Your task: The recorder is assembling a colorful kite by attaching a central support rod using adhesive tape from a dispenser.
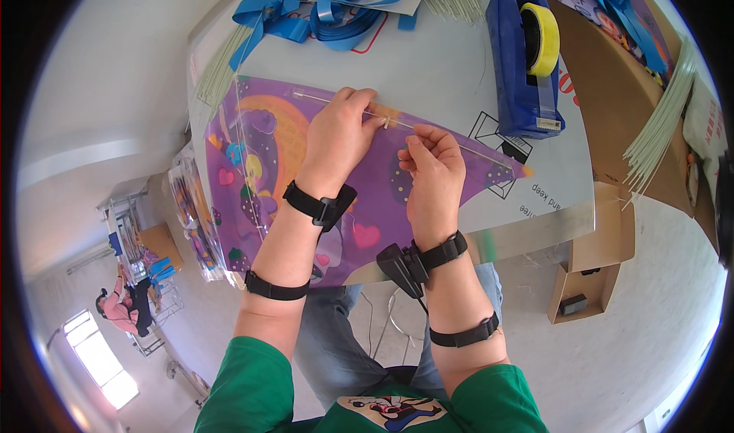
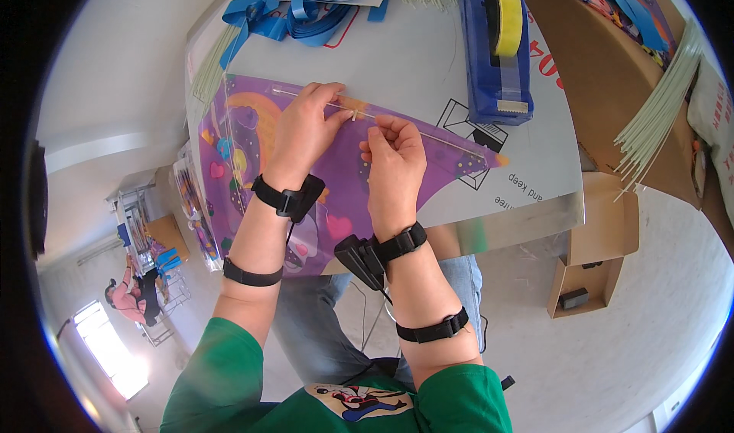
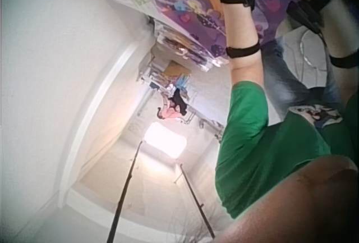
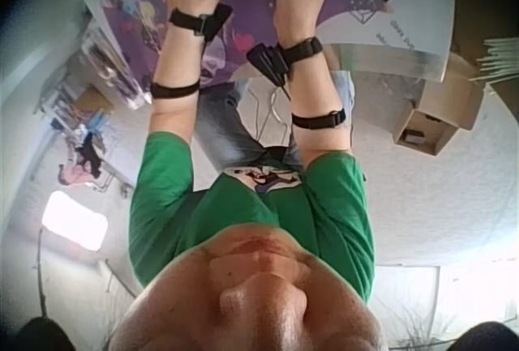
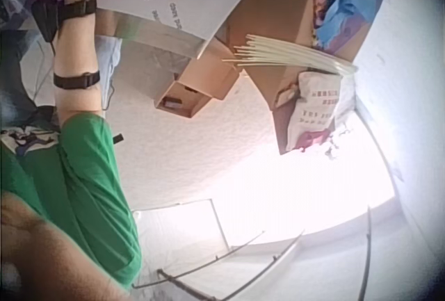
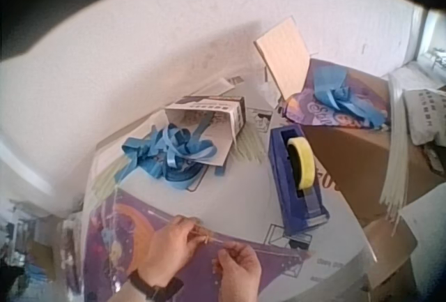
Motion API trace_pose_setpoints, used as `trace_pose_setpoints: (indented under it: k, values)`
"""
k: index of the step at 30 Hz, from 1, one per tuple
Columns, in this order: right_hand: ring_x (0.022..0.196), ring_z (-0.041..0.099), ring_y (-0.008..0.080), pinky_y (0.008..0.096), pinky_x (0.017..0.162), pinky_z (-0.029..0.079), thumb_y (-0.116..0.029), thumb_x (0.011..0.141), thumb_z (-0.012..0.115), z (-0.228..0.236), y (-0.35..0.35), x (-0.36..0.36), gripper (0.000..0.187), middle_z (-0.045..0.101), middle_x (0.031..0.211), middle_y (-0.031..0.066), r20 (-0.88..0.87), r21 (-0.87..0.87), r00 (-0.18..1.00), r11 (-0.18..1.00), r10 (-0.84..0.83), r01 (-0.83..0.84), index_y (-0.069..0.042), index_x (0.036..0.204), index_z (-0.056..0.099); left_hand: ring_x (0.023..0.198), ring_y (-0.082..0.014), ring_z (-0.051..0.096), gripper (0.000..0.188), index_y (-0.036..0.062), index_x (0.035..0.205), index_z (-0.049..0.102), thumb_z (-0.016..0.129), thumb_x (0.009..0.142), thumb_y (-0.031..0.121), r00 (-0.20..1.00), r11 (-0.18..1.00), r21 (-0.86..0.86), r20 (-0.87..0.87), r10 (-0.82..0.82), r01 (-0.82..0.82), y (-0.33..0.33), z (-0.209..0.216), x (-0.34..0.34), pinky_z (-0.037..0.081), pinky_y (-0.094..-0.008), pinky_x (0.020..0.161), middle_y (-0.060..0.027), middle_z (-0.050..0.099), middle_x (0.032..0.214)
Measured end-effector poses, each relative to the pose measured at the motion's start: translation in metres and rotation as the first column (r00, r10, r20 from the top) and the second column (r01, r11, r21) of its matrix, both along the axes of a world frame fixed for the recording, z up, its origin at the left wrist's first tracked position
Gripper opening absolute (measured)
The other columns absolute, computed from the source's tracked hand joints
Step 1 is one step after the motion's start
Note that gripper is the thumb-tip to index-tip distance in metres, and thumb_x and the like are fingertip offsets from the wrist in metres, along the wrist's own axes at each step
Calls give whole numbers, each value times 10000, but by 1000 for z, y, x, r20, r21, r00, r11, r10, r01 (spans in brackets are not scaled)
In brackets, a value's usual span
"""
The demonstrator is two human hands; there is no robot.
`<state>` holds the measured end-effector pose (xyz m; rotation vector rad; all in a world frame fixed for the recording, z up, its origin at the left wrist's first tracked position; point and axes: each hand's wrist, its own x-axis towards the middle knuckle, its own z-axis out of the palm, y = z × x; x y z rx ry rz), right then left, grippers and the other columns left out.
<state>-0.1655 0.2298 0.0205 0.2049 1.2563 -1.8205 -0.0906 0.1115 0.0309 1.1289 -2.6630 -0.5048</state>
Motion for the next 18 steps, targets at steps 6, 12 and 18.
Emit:
trace_pose_setpoints:
  k: [6,12,18]
  values:
    - [681,560,91,211,599,450,-28,880,565,0,-1,1,125,589,837,32,1,-4,1000,1000,1,-1,5,1000,565,859,-312,617,268,49,1022,617,691,771,101,994,993,113,-103,48,-36,-2,-2,11,505,-383,713,-108,616,955]
    - [672,563,96,209,590,446,-20,869,577,-1,1,-3,137,591,820,37,-2,-16,1000,1000,-11,11,10,1002,570,1149,-331,488,434,32,1209,536,666,803,110,958,952,-107,8,-286,285,13,11,29,439,-406,917,-137,513,1233]
    - [658,564,97,202,577,439,-22,860,593,-1,0,-2,149,589,796,39,13,-17,1000,999,-27,27,13,1003,576,1389,-333,227,638,81,1425,329,580,885,310,898,940,-58,323,-300,335,22,0,44,216,-473,1122,-128,238,1510]
